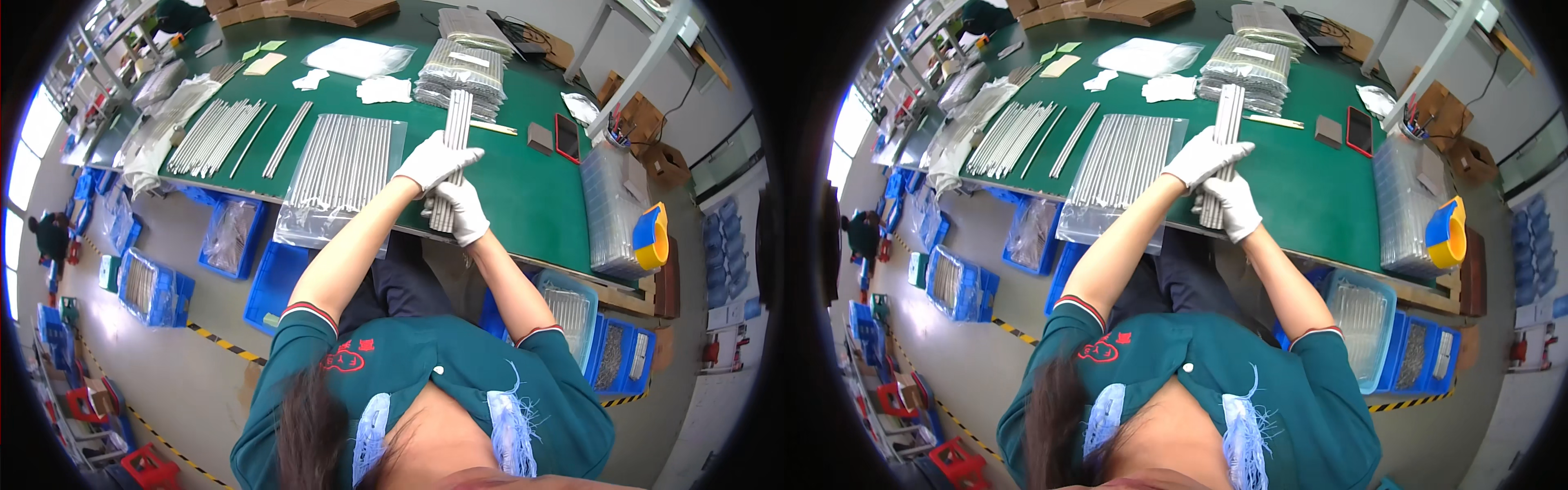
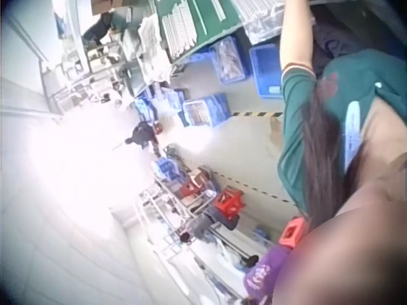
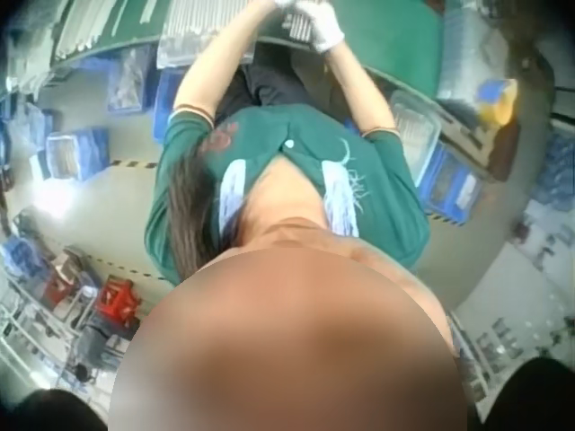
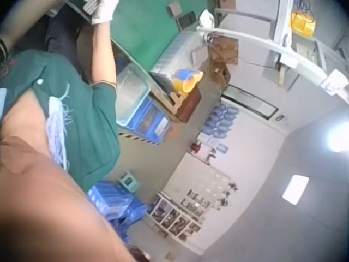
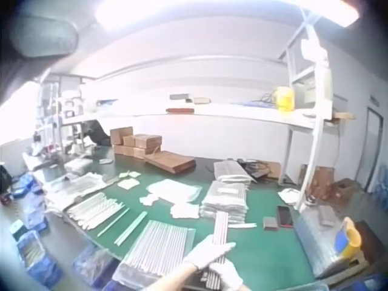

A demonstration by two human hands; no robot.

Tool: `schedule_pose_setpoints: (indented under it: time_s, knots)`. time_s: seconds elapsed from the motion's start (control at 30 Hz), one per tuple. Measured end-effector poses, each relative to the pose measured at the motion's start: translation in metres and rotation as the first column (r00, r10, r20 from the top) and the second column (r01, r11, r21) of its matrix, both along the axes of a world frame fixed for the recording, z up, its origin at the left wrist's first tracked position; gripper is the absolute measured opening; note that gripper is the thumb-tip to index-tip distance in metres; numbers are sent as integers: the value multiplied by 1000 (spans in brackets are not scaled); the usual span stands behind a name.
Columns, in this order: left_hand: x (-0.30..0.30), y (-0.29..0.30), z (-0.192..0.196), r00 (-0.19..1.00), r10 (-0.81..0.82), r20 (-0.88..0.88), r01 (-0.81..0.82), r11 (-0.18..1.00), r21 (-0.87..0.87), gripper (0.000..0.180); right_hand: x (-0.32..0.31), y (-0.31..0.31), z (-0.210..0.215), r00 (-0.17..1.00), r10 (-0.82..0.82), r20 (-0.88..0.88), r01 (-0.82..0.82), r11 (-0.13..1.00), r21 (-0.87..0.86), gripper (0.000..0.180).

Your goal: Counting and packing thin metal rods into plastic bags at a workstation.

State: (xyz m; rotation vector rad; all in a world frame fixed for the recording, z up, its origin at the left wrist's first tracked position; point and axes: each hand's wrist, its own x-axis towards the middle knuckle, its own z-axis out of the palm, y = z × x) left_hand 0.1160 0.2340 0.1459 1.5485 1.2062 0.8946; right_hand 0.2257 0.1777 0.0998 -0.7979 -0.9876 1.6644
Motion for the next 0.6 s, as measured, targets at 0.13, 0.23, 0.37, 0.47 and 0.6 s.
schedule_pose_setpoints:
  time_s: [0.13, 0.23, 0.37, 0.47, 0.6]
  knots:
    - [-47, -26, 5, 962, 55, -266, 27, 956, 293, 75, 30, -1, -11, 584, 133, -801, -499, 837, -224, 26]
    - [-107, -44, 14, 928, 220, -300, -55, 878, 476, 65, 40, -4, -3, 307, -41, -951, -595, 771, -226, 29]
    - [-167, -87, 27, 793, 305, -527, 96, 793, 602, 70, 39, -6, -1, 328, -48, -944, -538, 812, -228, 31]
    - [-188, -121, 20, 559, 213, -801, 269, 868, 418, 91, 39, -5, -1, 363, -38, -931, -531, 813, -240, 31]
    - [-190, -137, 6, 473, 201, -858, 318, 869, 379, 82, 40, -6, 0, 374, -46, -926, -528, 810, -254, 32]
